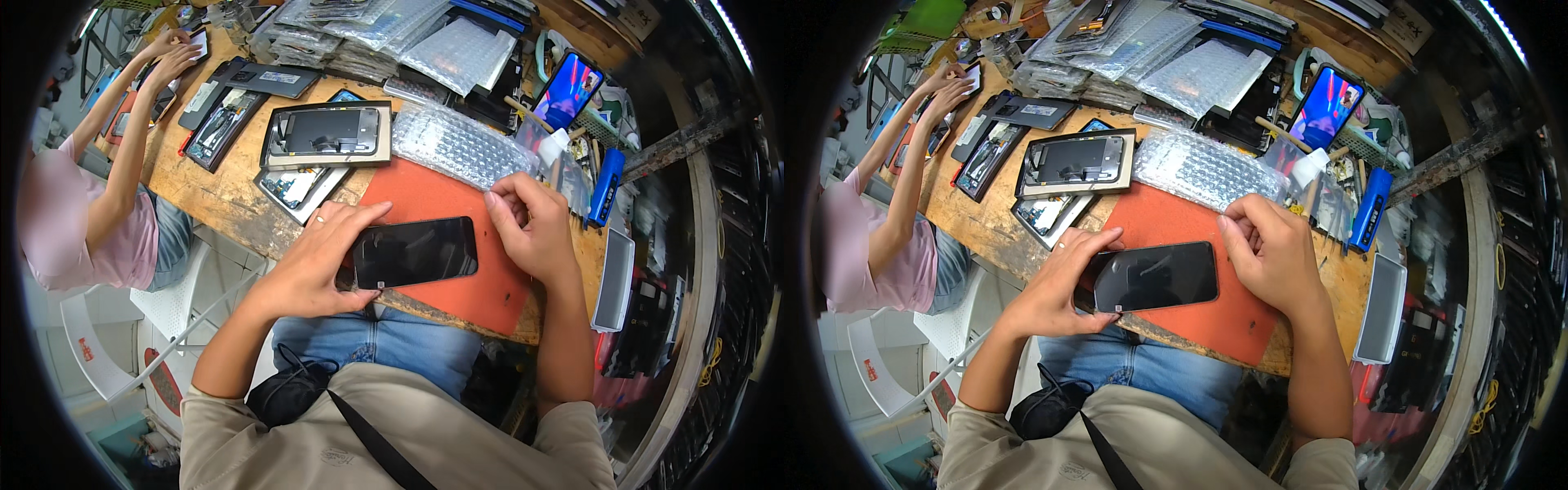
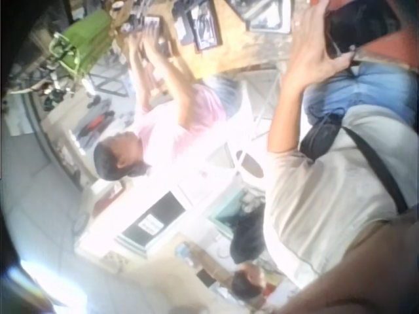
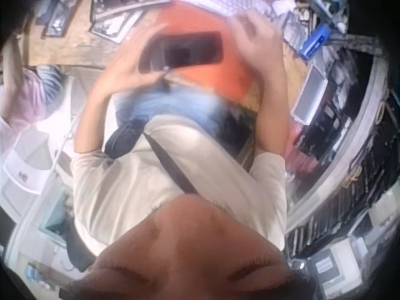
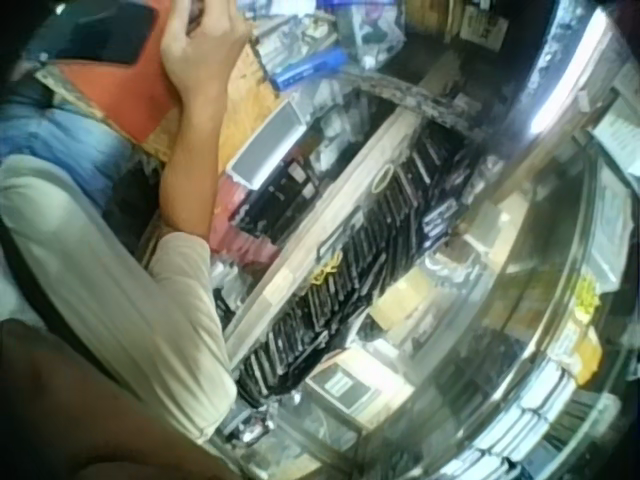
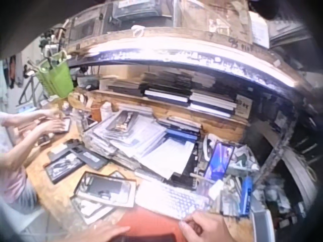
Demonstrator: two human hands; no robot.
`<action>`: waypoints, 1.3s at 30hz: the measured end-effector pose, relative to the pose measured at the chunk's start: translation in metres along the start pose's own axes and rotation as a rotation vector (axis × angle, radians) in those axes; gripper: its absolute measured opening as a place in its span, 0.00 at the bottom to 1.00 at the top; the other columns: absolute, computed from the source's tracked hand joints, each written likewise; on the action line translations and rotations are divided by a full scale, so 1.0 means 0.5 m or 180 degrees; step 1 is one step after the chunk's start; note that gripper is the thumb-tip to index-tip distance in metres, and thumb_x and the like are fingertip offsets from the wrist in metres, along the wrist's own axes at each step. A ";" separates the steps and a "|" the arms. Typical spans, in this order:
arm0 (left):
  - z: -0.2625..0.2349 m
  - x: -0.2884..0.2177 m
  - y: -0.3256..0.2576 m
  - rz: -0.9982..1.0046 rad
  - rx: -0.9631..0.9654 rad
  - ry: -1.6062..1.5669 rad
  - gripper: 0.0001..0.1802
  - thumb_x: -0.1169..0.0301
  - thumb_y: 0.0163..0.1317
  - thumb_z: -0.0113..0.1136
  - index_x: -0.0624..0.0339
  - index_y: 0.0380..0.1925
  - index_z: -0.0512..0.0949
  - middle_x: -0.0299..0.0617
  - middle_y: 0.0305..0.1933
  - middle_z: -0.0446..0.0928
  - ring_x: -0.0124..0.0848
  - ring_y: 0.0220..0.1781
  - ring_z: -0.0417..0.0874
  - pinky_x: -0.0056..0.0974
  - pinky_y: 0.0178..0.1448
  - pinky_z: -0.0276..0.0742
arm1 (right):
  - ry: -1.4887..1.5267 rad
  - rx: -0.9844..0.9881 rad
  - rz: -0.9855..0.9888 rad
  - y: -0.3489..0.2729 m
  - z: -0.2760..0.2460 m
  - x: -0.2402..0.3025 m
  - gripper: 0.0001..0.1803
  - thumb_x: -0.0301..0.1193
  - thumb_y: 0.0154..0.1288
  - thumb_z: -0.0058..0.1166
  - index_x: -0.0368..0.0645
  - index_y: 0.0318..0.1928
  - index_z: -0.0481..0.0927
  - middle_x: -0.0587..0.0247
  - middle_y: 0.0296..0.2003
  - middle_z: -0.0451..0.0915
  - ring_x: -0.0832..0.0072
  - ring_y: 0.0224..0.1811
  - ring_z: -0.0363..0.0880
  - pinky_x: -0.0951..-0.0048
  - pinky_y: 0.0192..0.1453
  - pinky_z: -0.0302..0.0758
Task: The person disassembles and reassembles smartphones at a workbench. They remove back covers, handle internal components, and test the devices by powering them on. The person also wipes the screen of one phone and uses a plastic pry tool to open another device.
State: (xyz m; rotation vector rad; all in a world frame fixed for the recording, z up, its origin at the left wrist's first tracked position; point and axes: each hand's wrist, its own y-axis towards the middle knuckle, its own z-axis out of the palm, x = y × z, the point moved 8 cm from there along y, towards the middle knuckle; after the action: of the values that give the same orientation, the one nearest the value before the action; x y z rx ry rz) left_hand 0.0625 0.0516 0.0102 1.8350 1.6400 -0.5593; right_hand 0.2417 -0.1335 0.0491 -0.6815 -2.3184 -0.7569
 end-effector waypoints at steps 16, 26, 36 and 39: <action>0.001 0.000 0.000 -0.0055 -0.0155 0.0097 0.58 0.69 0.42 0.80 0.62 0.78 0.66 0.52 0.66 0.81 0.54 0.67 0.77 0.52 0.75 0.69 | -0.0473 0.0978 -0.0324 -0.024 0.041 0.017 0.19 0.39 0.62 0.72 0.40 0.47 0.87 0.58 0.29 0.83 0.61 0.28 0.85 0.60 0.34 0.78; 0.002 0.003 0.000 -0.0013 -0.0200 -0.0011 0.59 0.71 0.40 0.80 0.62 0.78 0.66 0.52 0.66 0.79 0.51 0.65 0.78 0.48 0.69 0.75 | -0.0658 0.1144 0.0225 -0.031 0.093 0.009 0.28 0.48 0.67 0.72 0.37 0.48 0.77 0.48 0.36 0.87 0.45 0.39 0.89 0.45 0.40 0.81; 0.014 0.041 -0.018 -0.0232 -0.0033 -0.0112 0.59 0.69 0.44 0.79 0.65 0.80 0.63 0.52 0.69 0.70 0.45 0.71 0.76 0.46 0.75 0.72 | -0.0263 0.0470 -0.0005 -0.009 0.045 0.008 0.11 0.18 0.59 0.62 0.32 0.42 0.78 0.41 0.37 0.86 0.43 0.41 0.89 0.44 0.41 0.83; 0.014 0.038 -0.017 -0.0297 0.0022 -0.0059 0.59 0.68 0.45 0.79 0.65 0.80 0.63 0.53 0.68 0.70 0.45 0.71 0.75 0.46 0.77 0.71 | -0.0025 0.0206 -0.0007 -0.008 0.027 0.013 0.07 0.21 0.66 0.61 0.33 0.42 0.78 0.43 0.38 0.85 0.44 0.42 0.89 0.46 0.42 0.83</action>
State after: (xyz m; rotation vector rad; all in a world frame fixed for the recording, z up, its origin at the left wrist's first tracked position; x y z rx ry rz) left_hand 0.0574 0.0611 -0.0089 1.7600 1.7202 -0.6208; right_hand 0.2297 -0.1259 0.0432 -0.6545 -2.3404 -0.6780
